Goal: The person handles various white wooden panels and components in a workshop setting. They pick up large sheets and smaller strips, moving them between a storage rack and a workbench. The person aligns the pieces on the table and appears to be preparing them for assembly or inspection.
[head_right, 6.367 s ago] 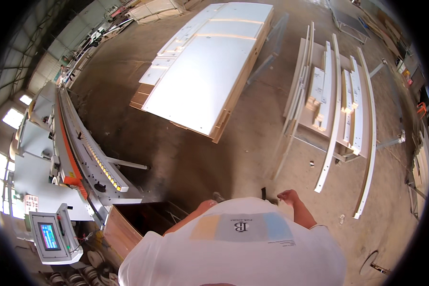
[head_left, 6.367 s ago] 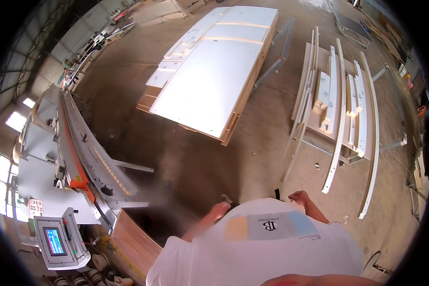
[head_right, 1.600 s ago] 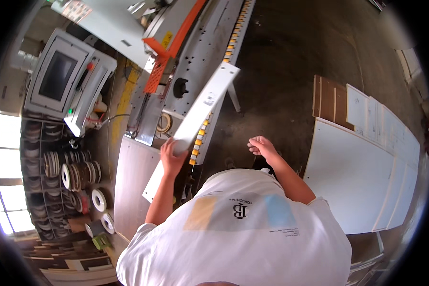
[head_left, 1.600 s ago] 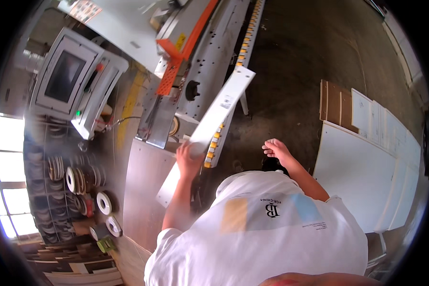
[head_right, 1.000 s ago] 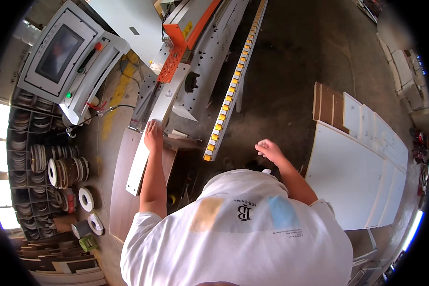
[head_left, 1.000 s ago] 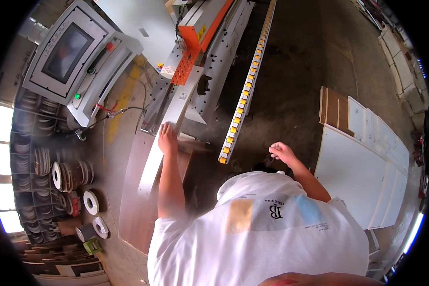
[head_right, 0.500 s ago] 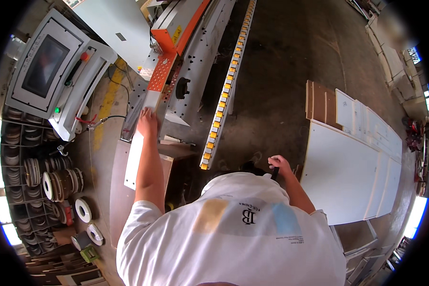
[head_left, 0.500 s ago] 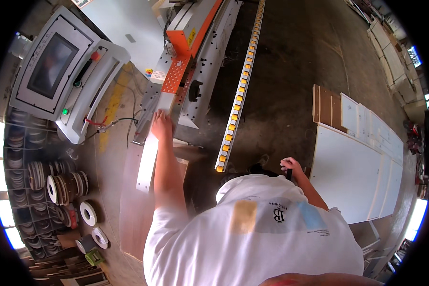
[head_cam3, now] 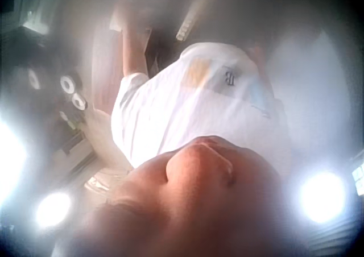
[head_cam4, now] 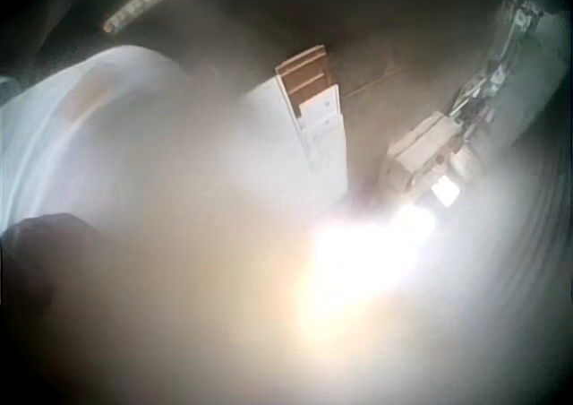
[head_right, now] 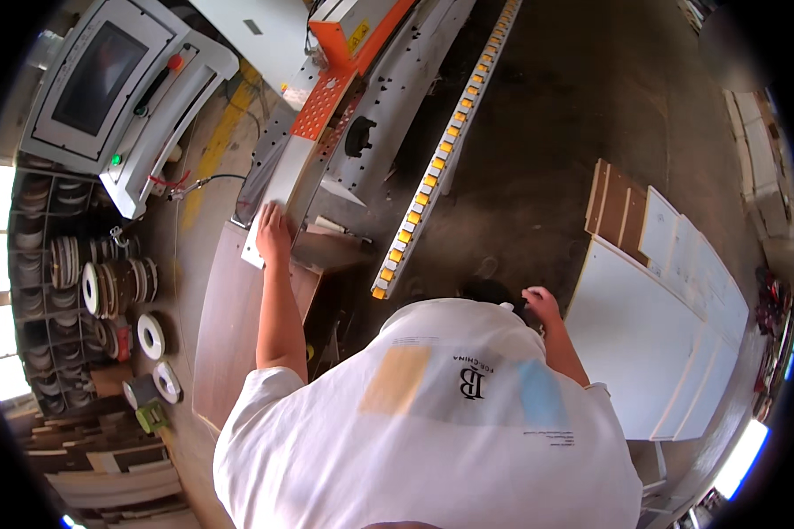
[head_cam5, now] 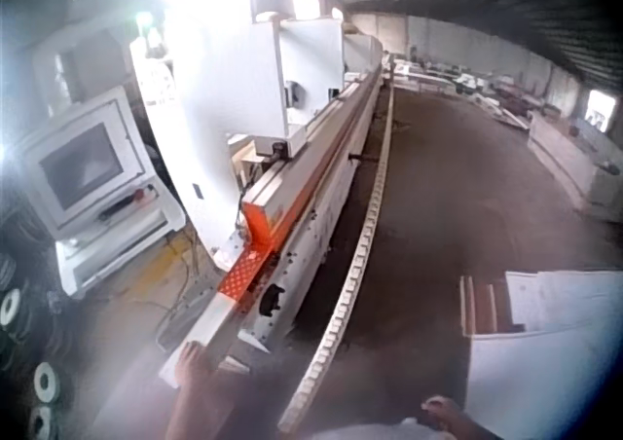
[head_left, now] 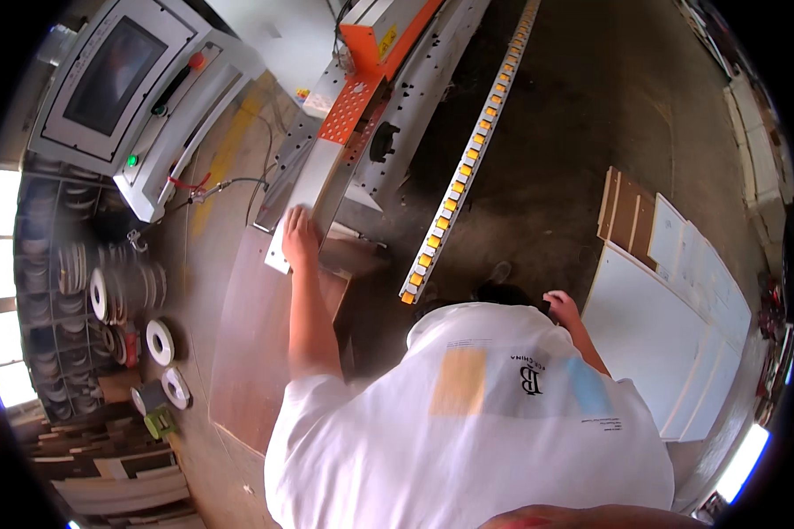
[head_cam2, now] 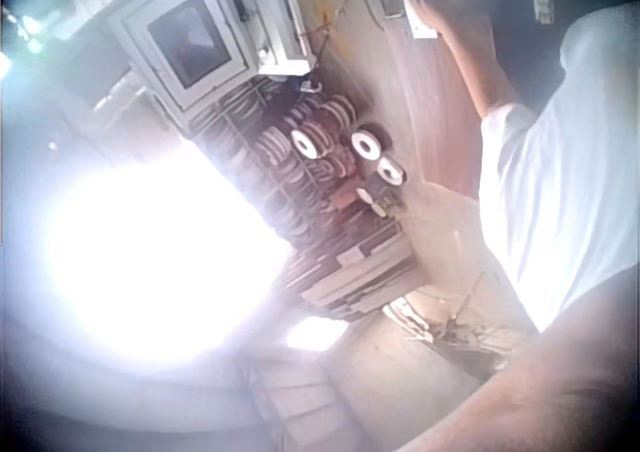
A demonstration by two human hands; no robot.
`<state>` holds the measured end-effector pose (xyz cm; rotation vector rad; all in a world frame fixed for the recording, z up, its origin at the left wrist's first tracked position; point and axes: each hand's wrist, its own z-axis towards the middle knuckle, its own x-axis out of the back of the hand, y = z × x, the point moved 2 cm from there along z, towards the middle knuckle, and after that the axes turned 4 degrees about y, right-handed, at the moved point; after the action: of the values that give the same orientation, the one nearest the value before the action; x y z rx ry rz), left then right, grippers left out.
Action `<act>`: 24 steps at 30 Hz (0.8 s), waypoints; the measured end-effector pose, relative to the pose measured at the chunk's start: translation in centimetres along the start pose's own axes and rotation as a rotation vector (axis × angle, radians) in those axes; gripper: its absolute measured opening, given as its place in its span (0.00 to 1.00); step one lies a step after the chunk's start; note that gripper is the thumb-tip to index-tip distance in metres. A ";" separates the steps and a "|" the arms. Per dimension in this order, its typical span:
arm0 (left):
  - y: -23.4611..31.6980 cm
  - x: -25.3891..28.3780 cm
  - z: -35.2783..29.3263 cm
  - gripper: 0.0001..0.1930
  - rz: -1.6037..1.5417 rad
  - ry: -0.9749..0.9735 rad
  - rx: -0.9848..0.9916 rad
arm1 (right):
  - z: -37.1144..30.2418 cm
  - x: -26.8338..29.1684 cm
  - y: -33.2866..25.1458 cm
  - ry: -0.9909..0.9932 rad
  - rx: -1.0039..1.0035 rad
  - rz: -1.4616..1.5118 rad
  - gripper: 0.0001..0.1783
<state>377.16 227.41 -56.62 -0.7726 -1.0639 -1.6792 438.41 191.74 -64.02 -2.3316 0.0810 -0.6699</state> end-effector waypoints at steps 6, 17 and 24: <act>-1.7 5.5 -8.2 0.11 0.196 0.082 0.287 | 7.3 4.3 7.2 -0.068 -0.103 -0.043 0.24; 28.6 -5.9 2.1 0.08 -0.253 -0.121 0.443 | 32.4 14.7 -7.1 -0.260 -0.072 0.025 0.18; 48.2 -16.5 13.2 0.08 -0.360 -0.209 -0.090 | 44.6 23.4 -25.1 -0.179 0.245 0.129 0.14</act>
<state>428.28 238.51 -51.08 -0.8677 -1.3418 -1.9928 477.22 232.49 -65.22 -2.1192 0.0635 -0.3825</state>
